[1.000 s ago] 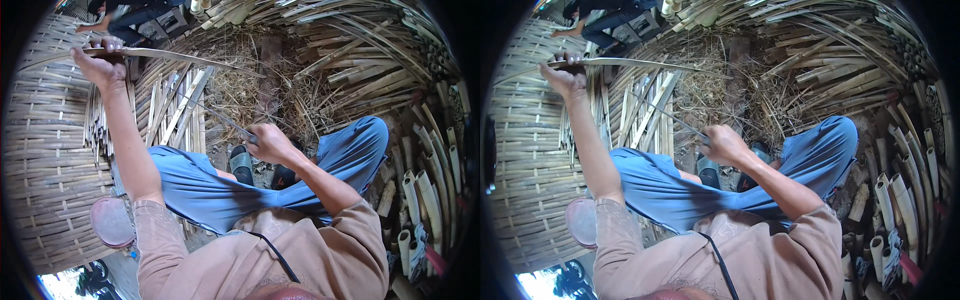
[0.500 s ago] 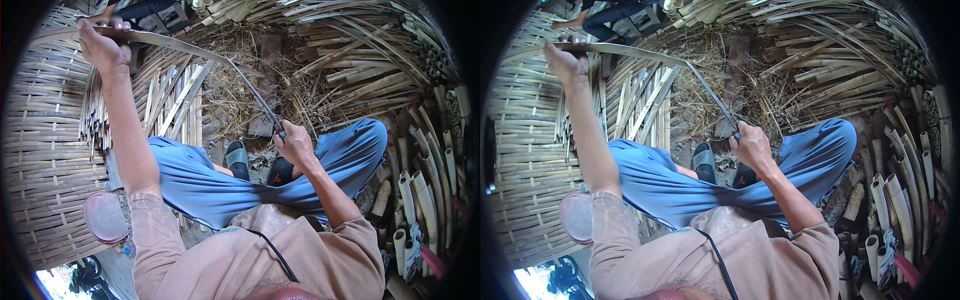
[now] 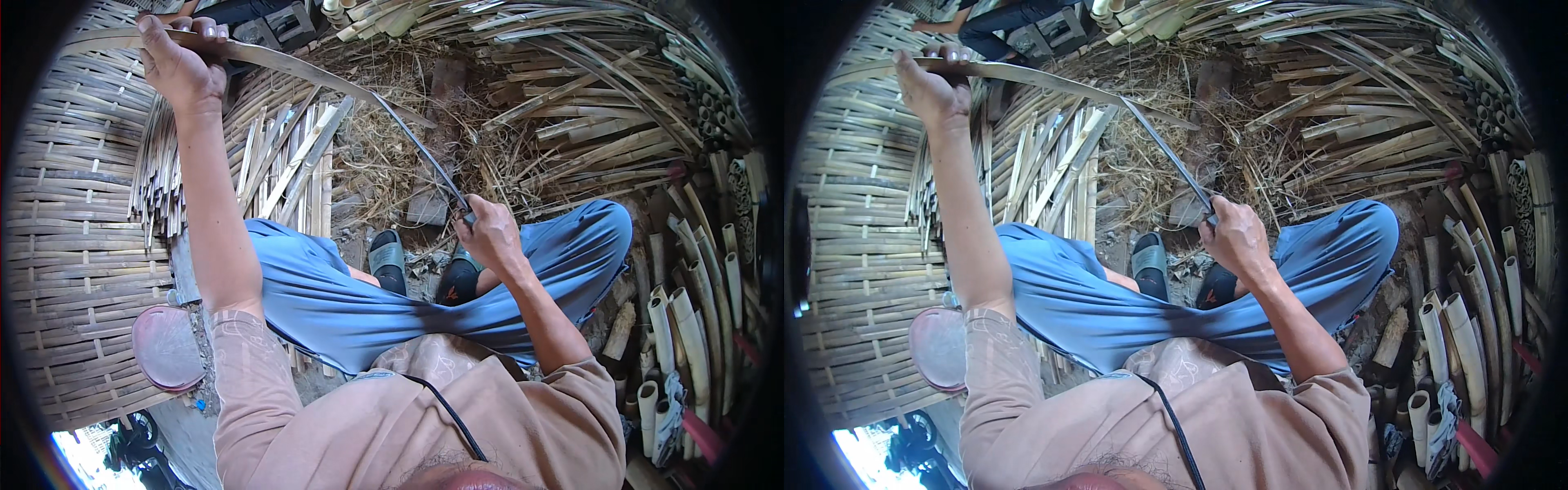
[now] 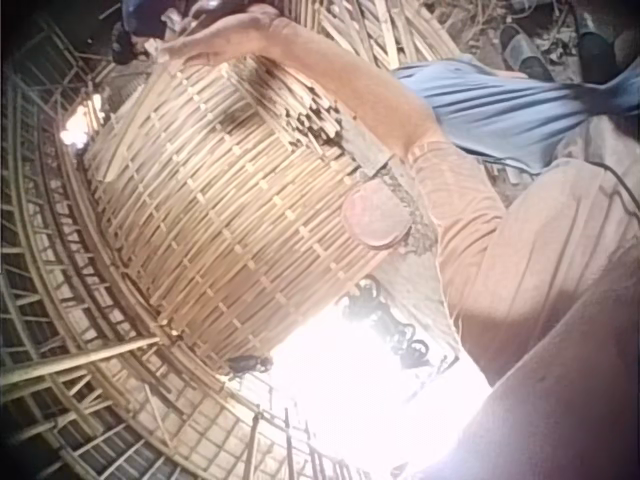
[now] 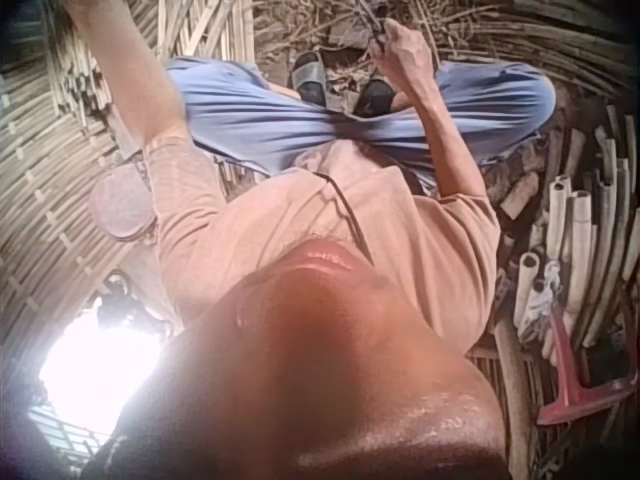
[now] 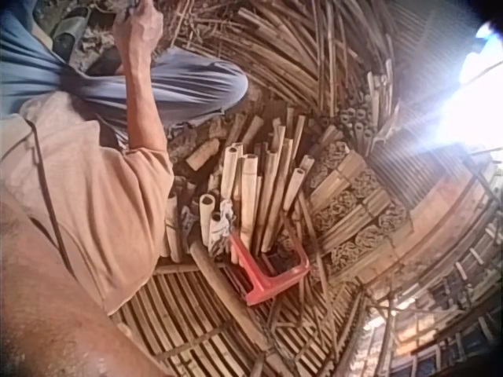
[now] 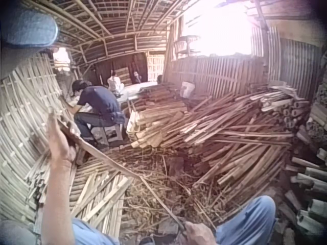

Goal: Shaving and smoothing bamboo strips using a hand knife.

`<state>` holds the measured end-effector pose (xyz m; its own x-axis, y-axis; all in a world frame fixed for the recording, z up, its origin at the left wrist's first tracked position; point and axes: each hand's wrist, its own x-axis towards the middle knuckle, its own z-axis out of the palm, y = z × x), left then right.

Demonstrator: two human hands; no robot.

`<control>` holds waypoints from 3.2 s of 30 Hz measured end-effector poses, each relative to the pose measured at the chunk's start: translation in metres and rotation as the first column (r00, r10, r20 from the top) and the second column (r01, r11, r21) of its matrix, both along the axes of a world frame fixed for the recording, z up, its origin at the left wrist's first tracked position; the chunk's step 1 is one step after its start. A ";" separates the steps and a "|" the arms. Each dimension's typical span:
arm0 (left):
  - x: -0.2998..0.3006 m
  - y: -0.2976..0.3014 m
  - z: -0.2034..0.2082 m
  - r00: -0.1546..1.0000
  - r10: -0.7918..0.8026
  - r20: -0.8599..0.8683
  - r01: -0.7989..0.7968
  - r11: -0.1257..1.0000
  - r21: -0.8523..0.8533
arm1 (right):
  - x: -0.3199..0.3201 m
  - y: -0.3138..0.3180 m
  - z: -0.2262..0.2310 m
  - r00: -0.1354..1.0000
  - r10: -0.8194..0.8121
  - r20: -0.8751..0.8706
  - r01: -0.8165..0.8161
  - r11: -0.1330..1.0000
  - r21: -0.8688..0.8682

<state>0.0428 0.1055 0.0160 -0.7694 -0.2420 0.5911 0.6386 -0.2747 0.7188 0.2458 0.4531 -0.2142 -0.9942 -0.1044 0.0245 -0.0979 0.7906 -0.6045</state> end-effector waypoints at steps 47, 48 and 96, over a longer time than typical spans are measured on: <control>-0.006 -0.003 -0.001 0.968 -0.242 -0.070 0.235 0.967 -0.097 | -0.035 -0.018 -0.014 0.994 0.061 -0.087 -0.066 0.997 -0.048; -0.004 -0.002 0.000 0.975 -0.214 -0.062 0.208 0.974 -0.090 | -0.041 -0.020 -0.020 1.000 0.026 -0.005 -0.026 0.999 -0.019; -0.023 -0.023 -0.010 0.996 0.076 0.052 -0.072 0.995 -0.068 | -0.100 -0.066 -0.100 0.993 0.080 0.088 -0.049 0.952 -0.304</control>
<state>0.0193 0.0828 0.0063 -0.7821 -0.2613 0.5657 0.6151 -0.1786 0.7680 0.1459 0.3867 -0.3146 -0.9847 -0.1714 -0.0330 -0.0707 0.5648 -0.8222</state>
